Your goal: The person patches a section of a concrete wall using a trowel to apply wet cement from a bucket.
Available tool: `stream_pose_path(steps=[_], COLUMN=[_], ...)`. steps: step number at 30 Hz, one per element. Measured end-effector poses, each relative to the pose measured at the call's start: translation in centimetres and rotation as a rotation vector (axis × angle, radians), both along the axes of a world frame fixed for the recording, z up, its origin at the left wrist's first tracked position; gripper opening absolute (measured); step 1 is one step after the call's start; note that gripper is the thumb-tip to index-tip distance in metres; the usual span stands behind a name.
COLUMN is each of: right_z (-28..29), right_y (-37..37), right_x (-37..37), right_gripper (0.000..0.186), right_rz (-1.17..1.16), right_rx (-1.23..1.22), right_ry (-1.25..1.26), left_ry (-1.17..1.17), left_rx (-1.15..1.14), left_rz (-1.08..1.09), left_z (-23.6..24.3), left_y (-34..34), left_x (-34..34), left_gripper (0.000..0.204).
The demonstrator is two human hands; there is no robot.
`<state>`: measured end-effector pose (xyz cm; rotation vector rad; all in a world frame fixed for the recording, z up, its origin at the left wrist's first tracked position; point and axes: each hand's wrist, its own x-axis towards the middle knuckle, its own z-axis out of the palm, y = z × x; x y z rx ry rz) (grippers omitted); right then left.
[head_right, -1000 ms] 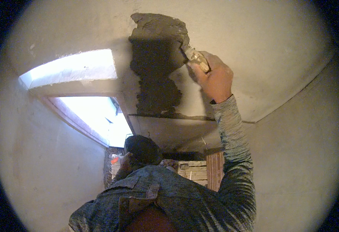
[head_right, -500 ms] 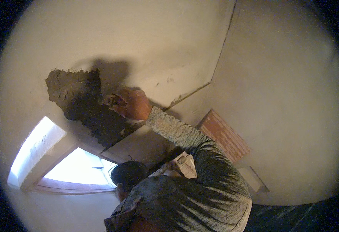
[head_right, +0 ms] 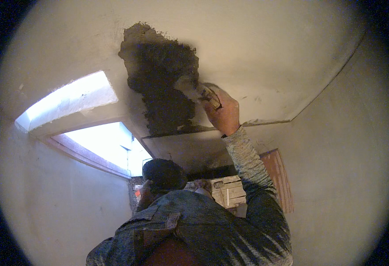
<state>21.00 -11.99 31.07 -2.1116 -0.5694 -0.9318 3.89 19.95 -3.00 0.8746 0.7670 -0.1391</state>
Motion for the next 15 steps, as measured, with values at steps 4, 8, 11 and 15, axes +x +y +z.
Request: stream_pose_path(steps=[4, 8, 11, 15], right_z=[0.2, 0.9, 1.4, 0.2], right_y=[0.7, 0.0, -1.6, -3.5], right_x=[1.3, 2.9, 4.0, 4.8], right_gripper=[0.032, 0.028, 0.025, 0.025], right_rz=[0.031, -0.015, 0.05, 0.041], right_rx=[0.06, 0.076, 0.16, 0.275], right_ry=[-0.024, -0.041, 0.068, 0.182], left_ry=[0.121, 0.005, 0.015, 0.015], left_rx=[-0.1, -0.022, -0.056, -0.07], left_rz=[0.054, 0.026, 0.026, 0.034], left_z=[1.9, -4.6, -3.6, -4.0], left_y=[-0.9, 0.5, 0.1, 0.4], left_x=[0.4, 0.7, 1.0, 0.8], left_gripper=[0.014, 0.015, 0.016, 0.018])
